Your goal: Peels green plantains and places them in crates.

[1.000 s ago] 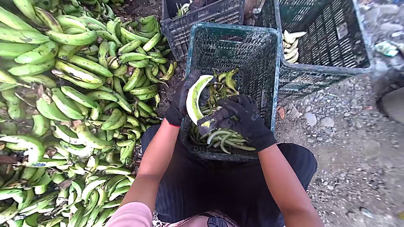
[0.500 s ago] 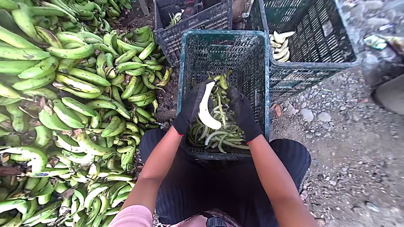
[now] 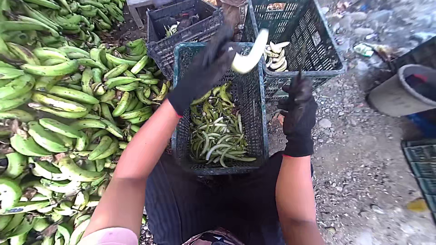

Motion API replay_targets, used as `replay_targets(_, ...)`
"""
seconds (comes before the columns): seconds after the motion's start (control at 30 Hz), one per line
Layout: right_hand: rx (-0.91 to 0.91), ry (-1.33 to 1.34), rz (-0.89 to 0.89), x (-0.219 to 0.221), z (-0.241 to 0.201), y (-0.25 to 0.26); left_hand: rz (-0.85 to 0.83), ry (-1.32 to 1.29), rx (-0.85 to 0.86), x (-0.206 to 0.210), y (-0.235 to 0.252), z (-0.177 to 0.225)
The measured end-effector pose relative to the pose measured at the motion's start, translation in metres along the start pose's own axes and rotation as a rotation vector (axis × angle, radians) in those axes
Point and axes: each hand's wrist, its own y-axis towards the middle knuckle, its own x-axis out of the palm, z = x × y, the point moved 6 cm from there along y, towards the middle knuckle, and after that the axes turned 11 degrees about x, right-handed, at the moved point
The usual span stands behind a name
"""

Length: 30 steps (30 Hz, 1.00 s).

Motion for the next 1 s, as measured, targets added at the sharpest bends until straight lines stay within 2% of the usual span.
replay_targets(0.07, 0.002, 0.053, 0.009, -0.008, -0.003, -0.002, 0.093, 0.001, 0.149, -0.007, 0.018, 0.025)
replay_targets(0.13, -0.037, 0.038, -0.024, -0.009, -0.004, -0.006, 0.038, 0.139, 0.155, -0.014, 0.002, 0.03)
replay_targets(0.2, -0.073, 0.028, -0.064, -0.007, -0.004, -0.01, -0.036, 0.364, 0.029, -0.032, -0.039, 0.018)
replay_targets(0.27, -0.105, 0.056, -0.137, -0.003, -0.001, -0.017, 0.028, 0.42, -0.185, -0.067, -0.101, -0.003)
replay_targets(0.37, -0.088, 0.096, -0.37, 0.011, 0.002, -0.037, 0.441, 0.325, -0.509, -0.134, -0.231, -0.03)
replay_targets(0.47, -0.067, 0.04, -0.605, 0.056, 0.012, -0.038, 0.858, 0.378, -0.807, -0.159, -0.402, -0.031)
replay_targets(0.53, 0.041, -0.003, -0.738, 0.1, 0.027, -0.049, 0.975, 0.397, -1.083, -0.134, -0.531, -0.028)
replay_targets(0.6, 0.125, -0.131, -0.838, 0.139, 0.048, -0.069, 0.961, 0.394, -1.45, -0.081, -0.638, -0.019)
replay_targets(0.7, 0.22, -0.475, -0.855, 0.175, 0.09, -0.097, 0.809, 0.253, -1.843, 0.009, -0.741, -0.007)
replay_targets(0.77, 0.264, -0.637, -0.827, 0.187, 0.118, -0.108, 0.767, 0.117, -1.946, 0.058, -0.771, -0.002)
replay_targets(0.83, 0.234, -0.783, -0.815, 0.195, 0.132, -0.126, 0.748, 0.003, -2.014, 0.092, -0.779, 0.0)
replay_targets(0.9, 0.169, -0.96, -0.774, 0.194, 0.136, -0.14, 0.745, -0.05, -2.05, 0.101, -0.771, -0.007)
replay_targets(1.0, 0.115, -0.976, -0.768, 0.194, 0.128, -0.161, 0.848, 0.045, -2.005, 0.089, -0.76, -0.044)
